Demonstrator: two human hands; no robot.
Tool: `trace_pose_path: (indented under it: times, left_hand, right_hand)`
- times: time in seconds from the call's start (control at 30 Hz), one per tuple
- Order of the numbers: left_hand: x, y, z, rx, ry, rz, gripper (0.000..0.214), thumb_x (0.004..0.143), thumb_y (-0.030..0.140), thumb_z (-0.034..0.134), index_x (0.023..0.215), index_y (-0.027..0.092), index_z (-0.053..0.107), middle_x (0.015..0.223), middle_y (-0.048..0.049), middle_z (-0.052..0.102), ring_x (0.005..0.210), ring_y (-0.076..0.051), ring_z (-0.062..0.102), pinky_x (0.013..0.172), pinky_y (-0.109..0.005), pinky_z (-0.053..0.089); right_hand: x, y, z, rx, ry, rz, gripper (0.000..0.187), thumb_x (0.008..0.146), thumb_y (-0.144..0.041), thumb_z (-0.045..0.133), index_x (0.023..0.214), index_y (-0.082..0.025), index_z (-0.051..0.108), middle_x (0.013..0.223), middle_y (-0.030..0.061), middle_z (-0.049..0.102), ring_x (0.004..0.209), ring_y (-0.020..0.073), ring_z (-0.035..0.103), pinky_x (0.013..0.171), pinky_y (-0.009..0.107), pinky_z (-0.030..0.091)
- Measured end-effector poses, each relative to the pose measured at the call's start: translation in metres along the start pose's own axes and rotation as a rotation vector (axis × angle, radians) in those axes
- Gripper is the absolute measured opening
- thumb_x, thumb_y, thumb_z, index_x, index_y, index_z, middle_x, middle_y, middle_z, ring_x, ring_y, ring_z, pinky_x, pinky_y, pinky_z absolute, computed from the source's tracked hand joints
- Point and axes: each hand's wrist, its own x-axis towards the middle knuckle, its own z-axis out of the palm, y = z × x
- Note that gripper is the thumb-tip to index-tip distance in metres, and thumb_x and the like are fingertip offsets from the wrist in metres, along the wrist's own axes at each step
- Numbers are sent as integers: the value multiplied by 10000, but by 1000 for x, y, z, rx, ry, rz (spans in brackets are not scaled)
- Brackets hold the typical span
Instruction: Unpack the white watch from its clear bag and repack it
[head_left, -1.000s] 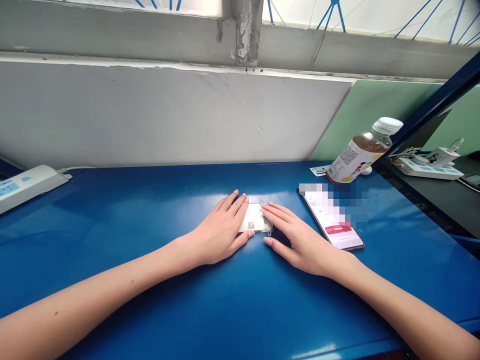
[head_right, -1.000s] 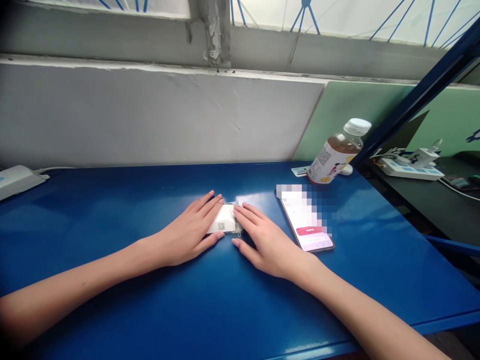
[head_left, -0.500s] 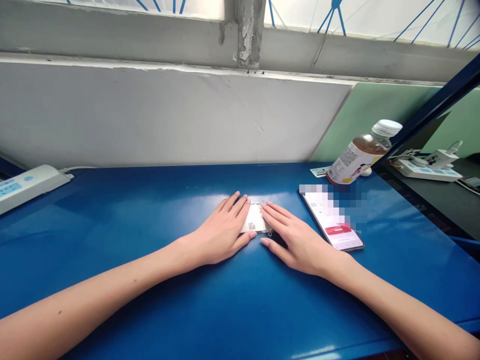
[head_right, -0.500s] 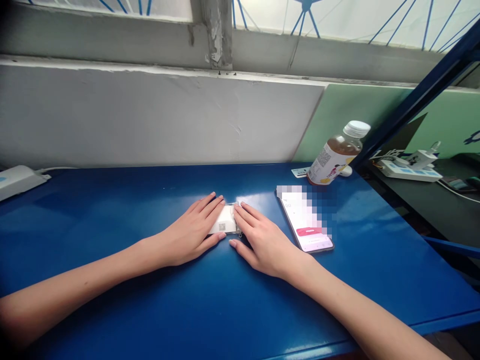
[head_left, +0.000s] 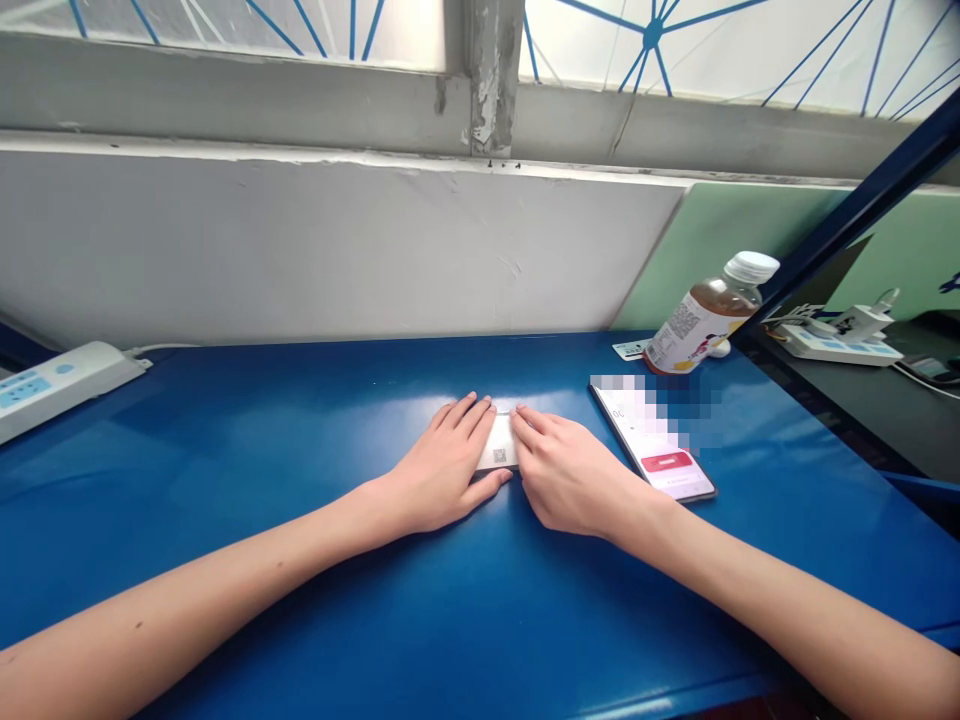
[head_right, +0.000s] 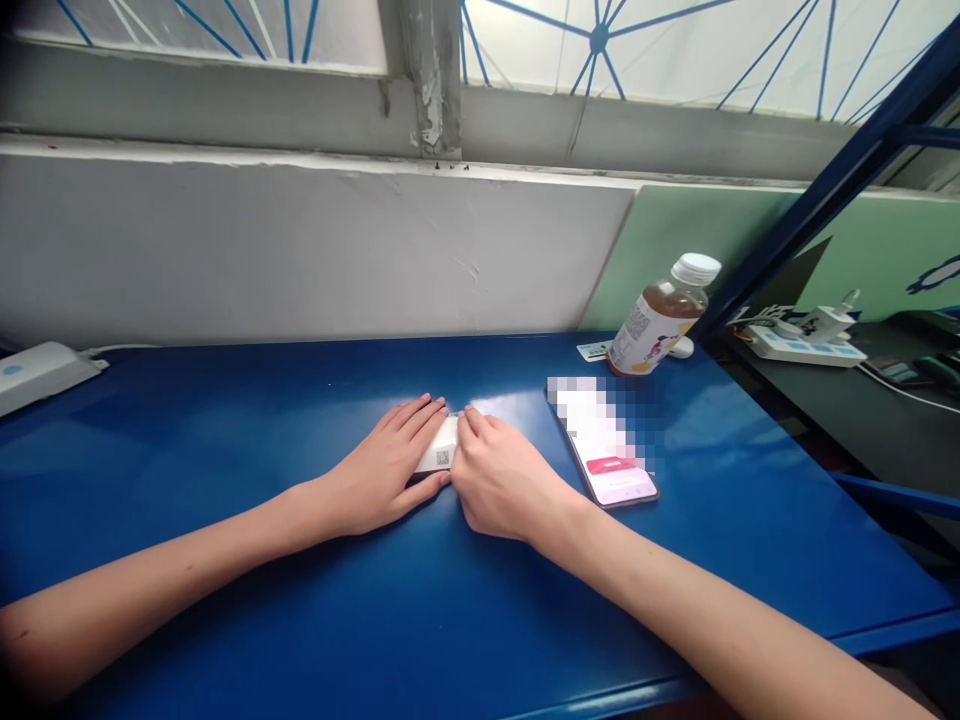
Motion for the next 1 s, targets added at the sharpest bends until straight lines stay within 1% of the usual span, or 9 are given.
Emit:
trace_pose_path:
  times: [0.1, 0.17, 0.3, 0.4, 0.47, 0.6, 0.7, 0.83, 1.0]
  left_hand:
    - [-2, -2, 3, -46, 40, -12, 706, 973, 538, 407, 1481, 52, 350, 1555, -245, 348, 1473, -378, 273, 1160, -535, 296]
    - [-3, -3, 5, -64, 46, -36, 748, 960, 560, 430, 1486, 38, 330, 1565, -260, 317, 1476, -373, 269, 1167, -529, 296]
    - [-3, -6, 3, -96, 46, -74, 776, 926, 629, 491, 1438, 55, 388, 1556, -265, 332, 1472, -380, 279, 1153, -545, 323]
    - [-2, -7, -1, -116, 56, -64, 703, 913, 628, 538, 1356, 88, 463, 1523, -253, 397, 1465, -373, 300, 1141, -539, 348]
    - [-2, -7, -2, -115, 59, -54, 675, 922, 620, 537, 1335, 91, 473, 1514, -254, 410, 1461, -370, 310, 1140, -538, 352]
    - [-3, -6, -1, -97, 54, -36, 656, 948, 634, 481, 1328, 99, 472, 1504, -253, 422, 1459, -366, 314, 1139, -546, 355]
    - [-4, -7, 0, -102, 55, -38, 659, 960, 642, 448, 1347, 108, 457, 1502, -249, 425, 1455, -374, 320, 1131, -562, 365]
    - [-4, -7, -1, -150, 70, -12, 637, 975, 621, 431, 1351, 107, 453, 1458, -240, 474, 1422, -373, 373, 1129, -569, 367]
    - [-5, -7, -4, -225, 97, 61, 602, 998, 579, 408, 1412, 143, 414, 1449, -201, 492, 1394, -348, 411, 1132, -559, 372]
  right_hand:
    - [5, -3, 7, 55, 33, 57, 274, 805, -120, 521, 897, -17, 757, 1025, 300, 704, 1068, 406, 646, 881, 486, 563]
    - [2, -1, 17, 143, 139, 111, 319, 800, -101, 505, 985, 3, 744, 1131, 303, 687, 1142, 399, 626, 945, 474, 550]
    - [-6, 12, 37, 491, 286, 303, 441, 863, -85, 419, 1244, -76, 640, 1328, 186, 646, 1254, 301, 593, 1049, 464, 507]
    - [-7, 21, 41, 586, 192, 268, 489, 901, -108, 401, 1367, -42, 530, 1459, 209, 530, 1428, 297, 402, 1146, 499, 400]
    - [-7, 24, 39, 600, 148, 233, 499, 917, -117, 392, 1397, -22, 493, 1499, 231, 474, 1456, 295, 353, 1172, 504, 360]
    - [-9, 27, 30, 575, 116, 175, 485, 945, -129, 384, 1407, -9, 476, 1480, 247, 490, 1437, 306, 386, 1157, 508, 383]
    - [-12, 32, 29, 530, 136, 134, 468, 958, -123, 389, 1411, -48, 482, 1433, 221, 552, 1368, 301, 484, 1112, 499, 439]
    - [-14, 40, 32, 511, 229, 110, 466, 931, -51, 401, 1367, -135, 545, 1336, 172, 640, 1229, 274, 607, 1010, 474, 522]
    - [-13, 45, 26, 407, 374, 86, 263, 984, -205, 505, 1190, -195, 668, 1148, 112, 739, 1164, 276, 638, 979, 455, 525]
